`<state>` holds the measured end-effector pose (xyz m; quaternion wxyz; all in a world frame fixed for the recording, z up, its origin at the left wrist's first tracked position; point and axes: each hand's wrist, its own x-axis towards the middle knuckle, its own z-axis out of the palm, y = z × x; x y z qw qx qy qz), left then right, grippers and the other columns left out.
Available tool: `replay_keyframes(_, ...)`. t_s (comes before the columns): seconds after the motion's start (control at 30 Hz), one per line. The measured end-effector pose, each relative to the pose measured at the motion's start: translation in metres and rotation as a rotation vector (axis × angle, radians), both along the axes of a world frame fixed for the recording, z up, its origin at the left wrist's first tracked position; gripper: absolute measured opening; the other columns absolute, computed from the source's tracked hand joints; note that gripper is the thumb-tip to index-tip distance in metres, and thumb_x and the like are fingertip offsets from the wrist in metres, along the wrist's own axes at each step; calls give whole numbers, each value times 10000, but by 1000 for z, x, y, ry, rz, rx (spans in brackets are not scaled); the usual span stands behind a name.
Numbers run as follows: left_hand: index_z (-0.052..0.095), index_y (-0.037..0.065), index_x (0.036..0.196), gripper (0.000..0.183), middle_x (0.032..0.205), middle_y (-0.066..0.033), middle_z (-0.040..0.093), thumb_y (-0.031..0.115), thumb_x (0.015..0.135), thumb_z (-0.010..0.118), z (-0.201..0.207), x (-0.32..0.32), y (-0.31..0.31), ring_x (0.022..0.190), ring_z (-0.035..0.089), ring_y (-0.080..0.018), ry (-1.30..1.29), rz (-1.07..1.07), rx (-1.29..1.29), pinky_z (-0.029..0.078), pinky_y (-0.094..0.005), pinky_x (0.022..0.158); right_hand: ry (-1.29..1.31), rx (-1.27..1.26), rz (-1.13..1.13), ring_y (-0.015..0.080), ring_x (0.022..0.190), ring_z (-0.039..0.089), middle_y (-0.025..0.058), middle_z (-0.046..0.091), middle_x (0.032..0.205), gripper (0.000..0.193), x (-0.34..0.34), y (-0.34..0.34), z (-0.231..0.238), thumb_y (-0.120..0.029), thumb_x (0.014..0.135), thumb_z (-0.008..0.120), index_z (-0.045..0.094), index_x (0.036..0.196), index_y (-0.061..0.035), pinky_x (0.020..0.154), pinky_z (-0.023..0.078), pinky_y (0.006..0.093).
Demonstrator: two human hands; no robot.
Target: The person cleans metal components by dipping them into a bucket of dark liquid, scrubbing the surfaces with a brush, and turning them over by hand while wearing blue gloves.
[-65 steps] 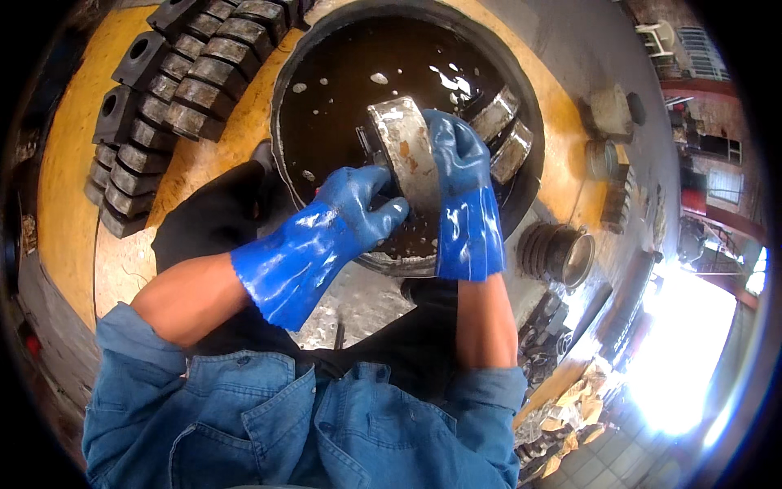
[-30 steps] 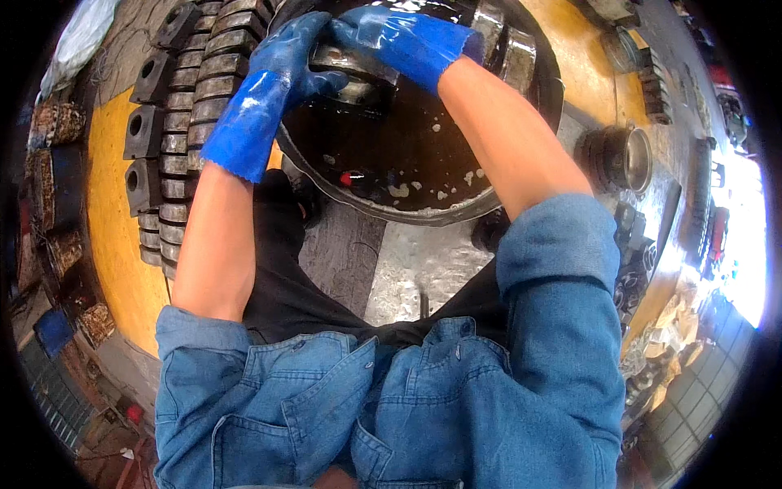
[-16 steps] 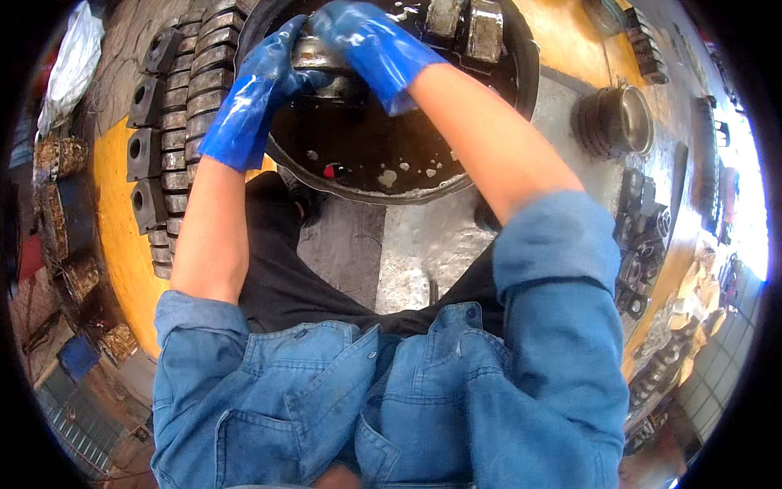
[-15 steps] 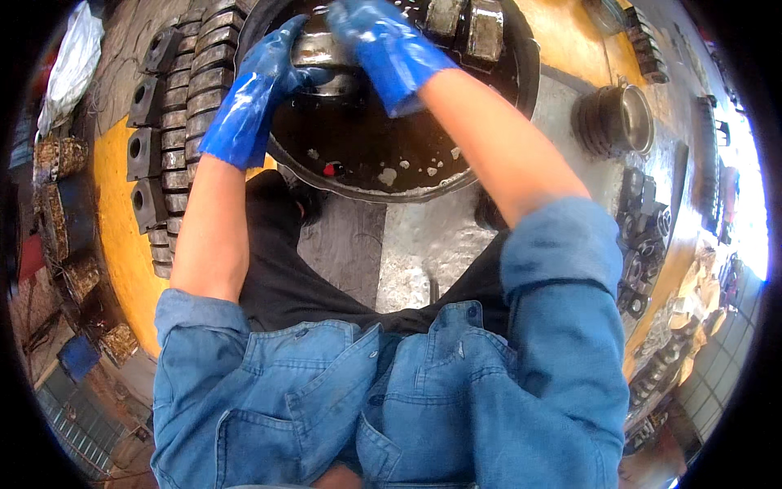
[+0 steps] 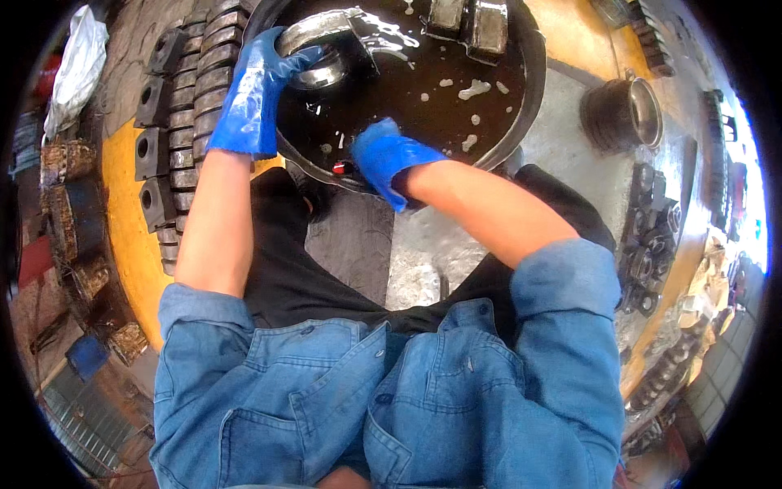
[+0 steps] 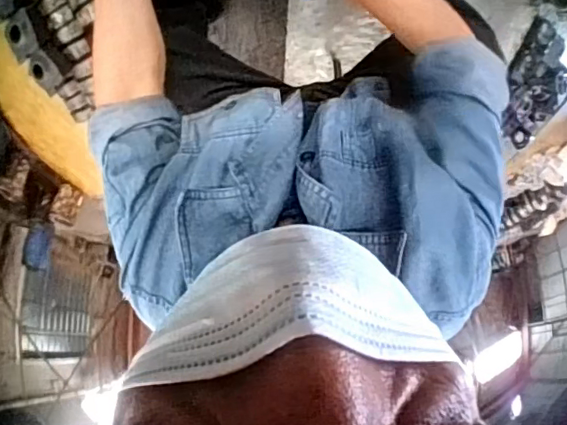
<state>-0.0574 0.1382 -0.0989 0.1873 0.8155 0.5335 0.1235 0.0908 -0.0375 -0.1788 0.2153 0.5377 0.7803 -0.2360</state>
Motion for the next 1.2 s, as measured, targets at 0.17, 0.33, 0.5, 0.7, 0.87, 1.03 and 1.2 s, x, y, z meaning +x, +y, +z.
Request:
replay_keyframes(0.17, 659, 4, 1367, 893, 1248, -210, 753, 552, 723, 948, -11, 3, -1, 1169, 724, -352, -39, -89, 92, 553, -430, 1055, 139, 155, 74, 366, 1184, 724, 150, 766, 1248, 355, -33, 10, -31, -301, 927, 708, 789, 1237, -147, 984, 556, 508)
replay_keyframes(0.33, 673, 73, 1390, 830, 1302, -204, 730, 574, 770, 904, -12, 15, -9, 1224, 694, -382, -74, -117, 93, 536, -457, 1083, 194, -113, -73, 396, 1157, 719, 197, 753, 1231, 342, -22, 5, -39, -315, 935, 695, 797, 1184, -105, 976, 570, 497)
replay_keyframes(0.5, 689, 95, 1368, 778, 1270, -195, 743, 566, 784, 898, -20, 15, -12, 1190, 707, -380, -113, -129, 160, 549, -470, 1058, 56, -141, -173, 379, 1142, 730, 185, 759, 1229, 339, 14, -7, 18, -313, 914, 681, 797, 1171, -125, 936, 594, 487)
replay_keyframes(0.7, 650, 49, 1397, 907, 1261, -205, 745, 570, 715, 945, -10, 11, -8, 1195, 708, -356, -108, -96, 50, 551, -446, 1055, -75, 67, -284, 366, 1094, 743, 156, 777, 1154, 333, 48, -14, 69, -339, 961, 653, 754, 1220, -154, 937, 599, 478)
replay_keyframes(0.87, 641, 44, 1410, 945, 1263, -217, 741, 627, 719, 918, -8, 8, -10, 1200, 705, -361, -107, -117, 41, 550, -450, 1059, 578, 723, -448, 324, 1003, 772, 164, 786, 1124, 247, 60, -35, 94, -193, 963, 742, 783, 1195, -118, 904, 617, 403)
replay_keyframes(1.03, 630, 31, 1417, 907, 1295, -223, 723, 601, 759, 886, 2, 11, -15, 1224, 688, -370, -112, -103, 33, 538, -456, 1074, 1161, 818, -817, 197, 913, 775, 124, 804, 999, 186, 52, -16, 94, -137, 952, 763, 792, 1127, -81, 835, 611, 334)
replay_keyframes(1.2, 619, 22, 1420, 863, 1327, -226, 703, 557, 790, 866, 3, 13, -15, 1243, 671, -380, -117, -133, 87, 526, -462, 1086, 1061, 999, -961, 192, 891, 768, 113, 800, 987, 141, 36, 10, 36, -157, 944, 774, 796, 1066, -91, 858, 607, 341)
